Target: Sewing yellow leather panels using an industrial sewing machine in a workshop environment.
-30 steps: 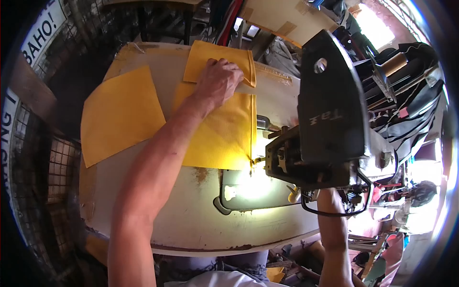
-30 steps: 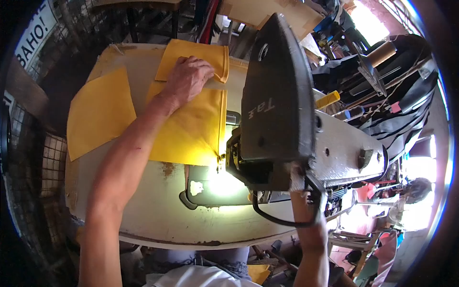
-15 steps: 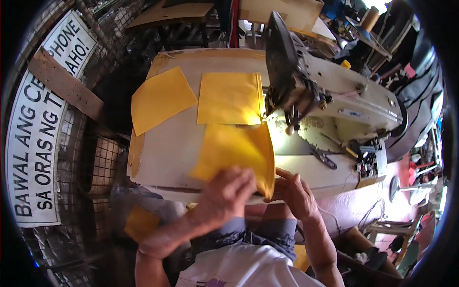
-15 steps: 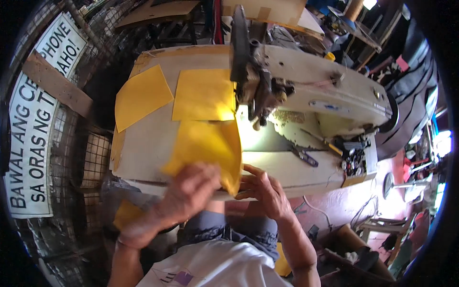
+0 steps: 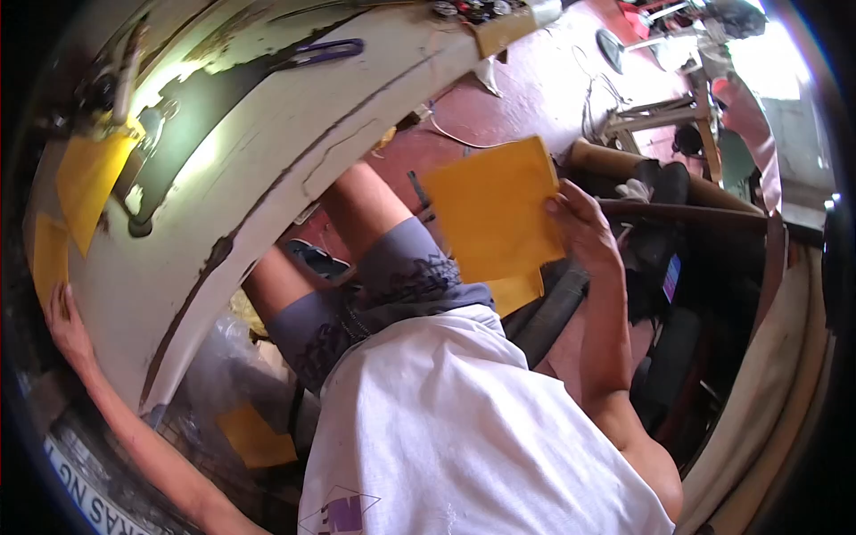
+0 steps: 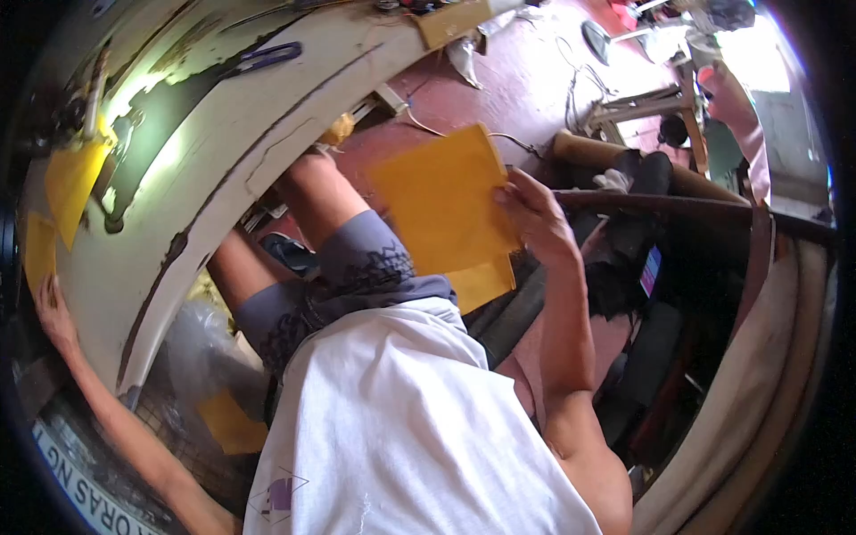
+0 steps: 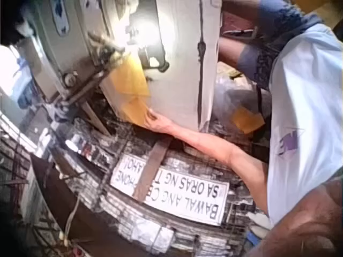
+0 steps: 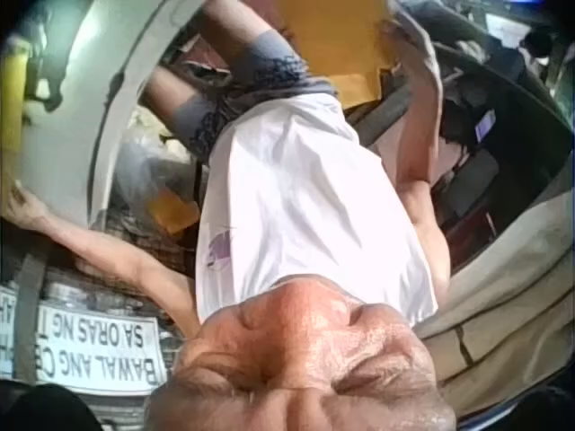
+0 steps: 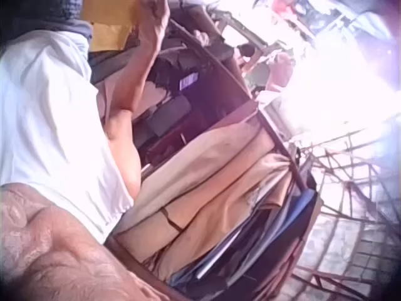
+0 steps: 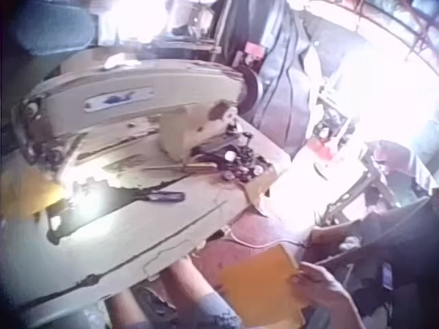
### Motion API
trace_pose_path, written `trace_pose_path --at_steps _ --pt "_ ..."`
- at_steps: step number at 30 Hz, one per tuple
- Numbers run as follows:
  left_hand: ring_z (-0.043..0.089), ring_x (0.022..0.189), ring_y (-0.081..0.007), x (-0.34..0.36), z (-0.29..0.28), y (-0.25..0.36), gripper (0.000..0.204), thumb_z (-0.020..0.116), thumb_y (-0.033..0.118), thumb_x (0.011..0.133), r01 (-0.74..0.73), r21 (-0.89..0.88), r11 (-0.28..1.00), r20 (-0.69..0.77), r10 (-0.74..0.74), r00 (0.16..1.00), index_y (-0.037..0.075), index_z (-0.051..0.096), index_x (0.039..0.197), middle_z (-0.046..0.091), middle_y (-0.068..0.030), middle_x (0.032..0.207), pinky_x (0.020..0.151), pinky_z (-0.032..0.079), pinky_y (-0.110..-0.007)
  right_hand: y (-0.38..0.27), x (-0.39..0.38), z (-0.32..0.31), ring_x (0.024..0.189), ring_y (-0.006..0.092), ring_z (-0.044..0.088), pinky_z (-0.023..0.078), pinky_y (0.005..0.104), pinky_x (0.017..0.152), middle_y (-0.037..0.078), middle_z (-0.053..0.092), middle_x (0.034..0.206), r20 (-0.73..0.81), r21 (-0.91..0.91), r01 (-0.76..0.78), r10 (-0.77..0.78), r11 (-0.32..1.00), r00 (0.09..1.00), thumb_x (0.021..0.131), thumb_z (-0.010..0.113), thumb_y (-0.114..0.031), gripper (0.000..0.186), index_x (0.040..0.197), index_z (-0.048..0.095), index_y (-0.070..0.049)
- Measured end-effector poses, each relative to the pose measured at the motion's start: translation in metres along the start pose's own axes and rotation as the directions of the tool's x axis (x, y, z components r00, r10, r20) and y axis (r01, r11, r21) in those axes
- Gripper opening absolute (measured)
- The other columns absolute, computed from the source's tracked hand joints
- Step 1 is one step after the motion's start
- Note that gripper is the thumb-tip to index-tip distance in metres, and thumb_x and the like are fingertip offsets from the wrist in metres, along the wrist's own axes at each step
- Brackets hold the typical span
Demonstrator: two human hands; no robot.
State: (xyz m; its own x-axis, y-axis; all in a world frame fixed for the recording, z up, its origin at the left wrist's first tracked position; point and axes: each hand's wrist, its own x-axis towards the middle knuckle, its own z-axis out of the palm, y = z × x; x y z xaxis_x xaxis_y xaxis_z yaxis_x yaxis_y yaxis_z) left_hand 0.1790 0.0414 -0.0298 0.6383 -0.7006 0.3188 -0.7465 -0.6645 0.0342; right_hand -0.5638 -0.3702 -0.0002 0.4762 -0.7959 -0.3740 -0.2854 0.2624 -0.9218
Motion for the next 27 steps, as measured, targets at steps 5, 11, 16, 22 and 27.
trace_pose_path --at_steps 5,11,16,22,27 --pt "0.061 0.116 -0.0328 -0.002 0.007 0.023 0.037 0.049 0.030 0.106 -0.072 0.052 0.996 -0.039 0.074 0.996 0.002 0.065 0.125 0.065 -0.0132 0.128 0.100 0.047 -0.039 0.029 -0.080 -0.091 0.093 0.0057 0.060 0.047 0.0237 0.084 -0.002 0.067 0.103 -0.213 -0.305 -0.236 0.175 0.923 0.961 0.098 0.060 -0.008 0.020 0.117 0.062 -0.001" --pt "0.063 0.112 -0.0351 0.000 0.010 -0.010 0.036 0.050 0.030 0.106 -0.057 0.224 0.973 -0.052 0.071 0.996 0.002 0.064 0.124 0.067 -0.0167 0.120 0.093 0.050 -0.040 0.034 -0.096 -0.111 0.093 0.0065 0.060 0.048 0.0245 0.084 0.000 0.067 0.103 -0.090 -0.350 -0.394 0.388 0.850 0.917 0.097 0.061 -0.007 0.020 0.116 0.062 -0.001" --pt "0.065 0.111 -0.0346 -0.001 0.021 -0.022 0.035 0.052 0.029 0.105 0.122 0.131 0.984 -0.066 -0.114 0.991 0.002 0.063 0.125 0.068 -0.0198 0.118 0.091 0.051 -0.039 0.103 -0.086 -0.114 0.090 0.0121 0.061 0.050 0.0287 0.081 0.002 0.065 0.097 -0.121 -0.266 -0.428 0.410 0.864 0.904 0.097 0.062 -0.012 0.020 0.113 0.062 0.000" --pt "0.065 0.112 -0.0325 0.005 0.024 -0.031 0.035 0.053 0.027 0.105 0.071 0.128 0.989 -0.162 -0.050 0.985 0.001 0.061 0.127 0.067 -0.0199 0.122 0.094 0.051 -0.037 0.263 -0.064 -0.107 0.095 0.0310 0.066 0.051 0.0362 0.085 0.016 0.067 0.102 -0.324 -0.657 -0.393 0.230 0.643 0.918 0.087 0.066 -0.010 0.032 0.119 0.062 -0.004" --pt "0.064 0.115 -0.0308 -0.003 -0.054 -0.084 0.036 0.052 0.029 0.105 0.238 0.009 0.971 -0.473 -0.206 0.857 0.004 0.062 0.130 0.066 -0.0175 0.128 0.096 0.051 -0.037 0.262 -0.062 -0.088 0.093 0.0396 0.064 0.053 0.0416 0.084 0.017 0.063 0.103 -0.315 -0.829 -0.192 -0.156 0.525 0.936 0.085 0.063 -0.005 0.033 0.118 0.062 -0.006"
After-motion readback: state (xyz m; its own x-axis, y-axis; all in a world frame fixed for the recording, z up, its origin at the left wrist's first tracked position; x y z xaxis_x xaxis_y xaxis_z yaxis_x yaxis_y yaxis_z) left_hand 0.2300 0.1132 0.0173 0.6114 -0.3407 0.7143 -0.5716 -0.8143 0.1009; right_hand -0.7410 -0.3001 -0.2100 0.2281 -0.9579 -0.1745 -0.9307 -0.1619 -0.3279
